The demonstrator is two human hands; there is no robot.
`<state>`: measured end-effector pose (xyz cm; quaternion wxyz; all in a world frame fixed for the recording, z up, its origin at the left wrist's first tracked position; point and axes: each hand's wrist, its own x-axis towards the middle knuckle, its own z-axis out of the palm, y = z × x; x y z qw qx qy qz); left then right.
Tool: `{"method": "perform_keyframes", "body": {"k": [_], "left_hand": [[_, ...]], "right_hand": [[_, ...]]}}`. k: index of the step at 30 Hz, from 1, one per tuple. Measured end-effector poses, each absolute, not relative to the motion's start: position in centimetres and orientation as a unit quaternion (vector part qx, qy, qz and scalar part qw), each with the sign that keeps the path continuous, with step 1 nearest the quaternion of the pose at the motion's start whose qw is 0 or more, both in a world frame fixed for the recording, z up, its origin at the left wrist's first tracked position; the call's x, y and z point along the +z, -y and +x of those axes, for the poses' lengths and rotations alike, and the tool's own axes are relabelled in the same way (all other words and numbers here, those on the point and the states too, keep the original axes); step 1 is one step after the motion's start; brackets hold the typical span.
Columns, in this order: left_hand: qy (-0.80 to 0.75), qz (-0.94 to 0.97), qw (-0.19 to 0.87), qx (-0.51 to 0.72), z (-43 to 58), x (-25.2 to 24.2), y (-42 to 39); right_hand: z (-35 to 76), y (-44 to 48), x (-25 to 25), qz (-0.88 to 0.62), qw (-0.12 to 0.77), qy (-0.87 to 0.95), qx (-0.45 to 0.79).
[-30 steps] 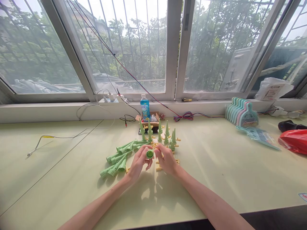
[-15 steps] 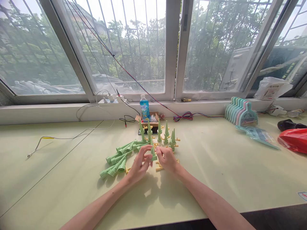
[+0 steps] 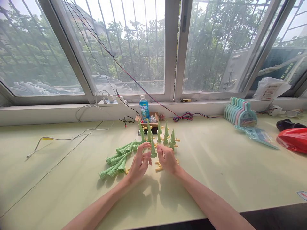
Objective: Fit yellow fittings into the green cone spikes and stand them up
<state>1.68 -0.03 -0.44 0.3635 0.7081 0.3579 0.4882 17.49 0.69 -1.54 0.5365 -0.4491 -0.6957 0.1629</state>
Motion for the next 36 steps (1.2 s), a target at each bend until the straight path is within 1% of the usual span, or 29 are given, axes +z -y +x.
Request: {"method": "perform_keyframes", "body": {"k": [3, 6, 11, 15, 21, 26, 29, 36], "left_hand": [[-0.387, 0.659, 0.398, 0.507, 1.7, -0.2, -0.2], [-0.39, 0.61, 0.458, 0.516, 1.8, 0.1, -0.4], [-0.384, 0.553, 0.555, 0.489, 1.9, 0.9, -0.2], [-0.378, 0.549, 0.576, 0.472, 1.7, 1.1, -0.1], [-0.362, 0.569, 0.57, 0.47, 1.7, 0.8, -0.2], [-0.355, 0.601, 0.535, 0.477, 1.6, 0.1, -0.4], [-0.343, 0.635, 0.496, 0.482, 1.5, -0.3, -0.5], [-0.367, 0.719, 0.362, 0.466, 1.2, -0.6, -0.4]], "right_hand": [[17.6, -0.6, -1.5, -0.447, 0.539, 0.696, 0.162], [17.7, -0.6, -1.5, -0.43, 0.539, 0.707, 0.157], [17.9, -0.7, -1.4, -0.388, 0.507, 0.757, 0.139], [17.9, -0.7, -1.3, -0.374, 0.493, 0.775, 0.131], [17.8, -0.6, -1.3, -0.377, 0.503, 0.763, 0.147], [17.8, -0.6, -1.4, -0.385, 0.504, 0.753, 0.175], [17.8, -0.7, -1.5, -0.392, 0.5, 0.75, 0.184], [17.6, -0.9, -1.8, -0.411, 0.495, 0.742, 0.185]]}}
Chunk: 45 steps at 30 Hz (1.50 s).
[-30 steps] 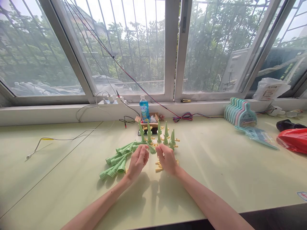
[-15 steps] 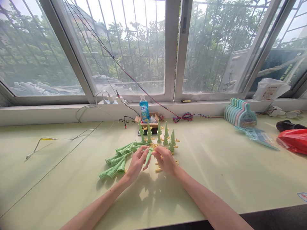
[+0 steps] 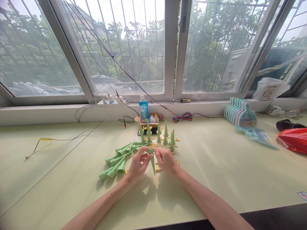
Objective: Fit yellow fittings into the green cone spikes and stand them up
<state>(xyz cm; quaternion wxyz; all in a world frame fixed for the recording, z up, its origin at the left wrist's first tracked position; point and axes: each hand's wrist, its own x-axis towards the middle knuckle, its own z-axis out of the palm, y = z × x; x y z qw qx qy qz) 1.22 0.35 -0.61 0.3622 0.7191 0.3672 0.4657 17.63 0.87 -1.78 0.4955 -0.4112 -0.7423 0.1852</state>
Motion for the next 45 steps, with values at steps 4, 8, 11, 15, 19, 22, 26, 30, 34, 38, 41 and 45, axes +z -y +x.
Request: {"method": "perform_keyframes", "body": {"k": [4, 8, 11, 15, 19, 22, 26, 30, 34, 38, 41, 45], "left_hand": [[-0.377, 0.713, 0.357, 0.471, 1.4, -0.6, -0.2], [-0.379, 0.673, 0.389, 0.502, 1.7, -0.6, -0.3], [-0.376, 0.629, 0.432, 0.525, 1.8, -0.4, -0.5], [-0.372, 0.573, 0.519, 0.513, 1.9, 0.1, -0.6], [-0.348, 0.533, 0.604, 0.479, 1.9, 0.6, -0.4], [-0.323, 0.525, 0.639, 0.46, 1.8, 0.9, -0.4], [-0.318, 0.528, 0.647, 0.45, 1.7, 1.2, -0.2], [-0.312, 0.536, 0.647, 0.444, 1.6, 1.3, 0.0], [-0.313, 0.553, 0.634, 0.44, 1.6, 1.1, -0.1], [-0.325, 0.571, 0.615, 0.436, 1.5, 0.8, -0.1], [-0.328, 0.589, 0.595, 0.438, 1.4, 0.5, -0.2], [-0.321, 0.624, 0.557, 0.443, 1.4, 0.4, -0.2]], "right_hand": [[17.5, -1.0, -2.0, -0.415, 0.502, 0.737, 0.183], [17.4, -0.8, -2.1, -0.426, 0.516, 0.725, 0.164], [17.3, -0.6, -1.8, -0.43, 0.529, 0.713, 0.163], [17.4, -0.4, -1.4, -0.409, 0.536, 0.719, 0.167], [17.5, -0.4, -1.5, -0.377, 0.521, 0.749, 0.16], [17.5, -0.5, -1.7, -0.368, 0.515, 0.757, 0.159], [17.6, -0.5, -1.7, -0.356, 0.525, 0.755, 0.165], [17.7, -0.5, -1.5, -0.349, 0.53, 0.753, 0.175], [17.7, -0.6, -1.5, -0.348, 0.531, 0.749, 0.189], [17.9, -0.6, -1.6, -0.354, 0.532, 0.745, 0.192], [18.0, -0.7, -1.6, -0.367, 0.525, 0.744, 0.19], [18.0, -0.7, -1.8, -0.391, 0.513, 0.738, 0.198]]}}
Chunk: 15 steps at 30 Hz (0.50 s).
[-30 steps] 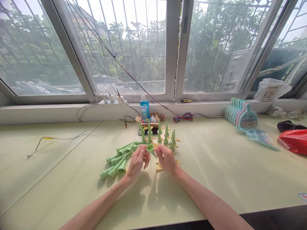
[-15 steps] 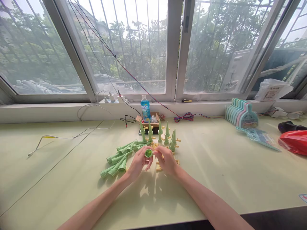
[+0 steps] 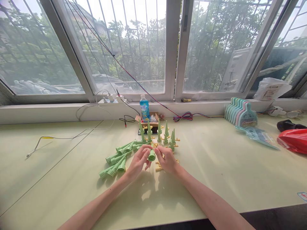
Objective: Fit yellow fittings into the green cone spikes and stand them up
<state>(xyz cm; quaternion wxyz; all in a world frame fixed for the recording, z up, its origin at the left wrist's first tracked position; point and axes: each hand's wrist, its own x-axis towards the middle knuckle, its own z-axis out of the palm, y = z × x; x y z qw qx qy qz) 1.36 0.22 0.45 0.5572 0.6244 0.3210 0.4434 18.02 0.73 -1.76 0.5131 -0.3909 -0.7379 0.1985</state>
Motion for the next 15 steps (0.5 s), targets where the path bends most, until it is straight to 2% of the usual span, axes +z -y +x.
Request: {"method": "perform_keyframes", "body": {"k": [11, 15], "left_hand": [[-0.351, 0.743, 0.368, 0.435, 1.05, -0.29, 0.0], [-0.35, 0.766, 0.331, 0.426, 1.0, -0.43, 0.07]], "right_hand": [[17.9, -0.97, -1.81, -0.416, 0.513, 0.723, 0.203], [17.76, -0.94, -1.86, -0.421, 0.515, 0.72, 0.197]]}}
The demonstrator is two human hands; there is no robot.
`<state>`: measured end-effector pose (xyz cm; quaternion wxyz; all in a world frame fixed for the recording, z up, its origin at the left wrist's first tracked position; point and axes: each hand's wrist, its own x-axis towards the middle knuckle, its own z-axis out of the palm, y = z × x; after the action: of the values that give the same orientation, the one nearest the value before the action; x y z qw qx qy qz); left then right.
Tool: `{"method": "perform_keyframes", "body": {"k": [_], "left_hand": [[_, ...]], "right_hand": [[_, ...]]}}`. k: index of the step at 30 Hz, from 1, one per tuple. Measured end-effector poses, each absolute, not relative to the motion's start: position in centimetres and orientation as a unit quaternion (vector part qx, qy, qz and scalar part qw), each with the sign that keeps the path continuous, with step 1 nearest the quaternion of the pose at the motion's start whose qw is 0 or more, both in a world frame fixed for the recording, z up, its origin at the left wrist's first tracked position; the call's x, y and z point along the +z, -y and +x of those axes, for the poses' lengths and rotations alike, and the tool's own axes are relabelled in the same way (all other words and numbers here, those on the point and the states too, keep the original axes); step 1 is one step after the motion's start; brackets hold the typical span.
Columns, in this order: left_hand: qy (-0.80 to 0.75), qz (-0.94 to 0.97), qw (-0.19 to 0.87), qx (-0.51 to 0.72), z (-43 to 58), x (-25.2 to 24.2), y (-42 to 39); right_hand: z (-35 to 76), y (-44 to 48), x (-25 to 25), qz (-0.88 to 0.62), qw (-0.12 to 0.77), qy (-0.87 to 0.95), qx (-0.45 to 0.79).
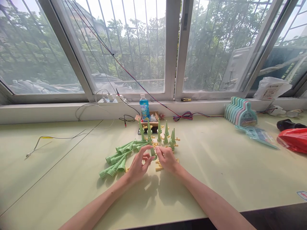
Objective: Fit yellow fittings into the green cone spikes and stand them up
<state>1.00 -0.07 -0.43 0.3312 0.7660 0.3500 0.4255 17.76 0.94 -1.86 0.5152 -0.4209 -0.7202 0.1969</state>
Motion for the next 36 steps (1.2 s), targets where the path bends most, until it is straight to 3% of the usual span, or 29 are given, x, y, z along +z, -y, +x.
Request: {"method": "perform_keyframes", "body": {"k": [7, 13, 22, 36], "left_hand": [[-0.357, 0.734, 0.337, 0.469, 1.5, -0.6, 0.1], [-0.386, 0.637, 0.429, 0.51, 1.8, -0.2, -0.5], [-0.372, 0.568, 0.556, 0.48, 1.9, 0.9, -0.4], [-0.342, 0.601, 0.545, 0.474, 1.6, 0.1, -0.4]], "right_hand": [[17.5, -0.8, -1.7, -0.433, 0.526, 0.707, 0.188], [17.5, -0.8, -1.8, -0.441, 0.533, 0.699, 0.181], [17.7, -0.7, -1.7, -0.402, 0.516, 0.734, 0.181], [17.8, -0.7, -2.0, -0.401, 0.522, 0.721, 0.214]]}}
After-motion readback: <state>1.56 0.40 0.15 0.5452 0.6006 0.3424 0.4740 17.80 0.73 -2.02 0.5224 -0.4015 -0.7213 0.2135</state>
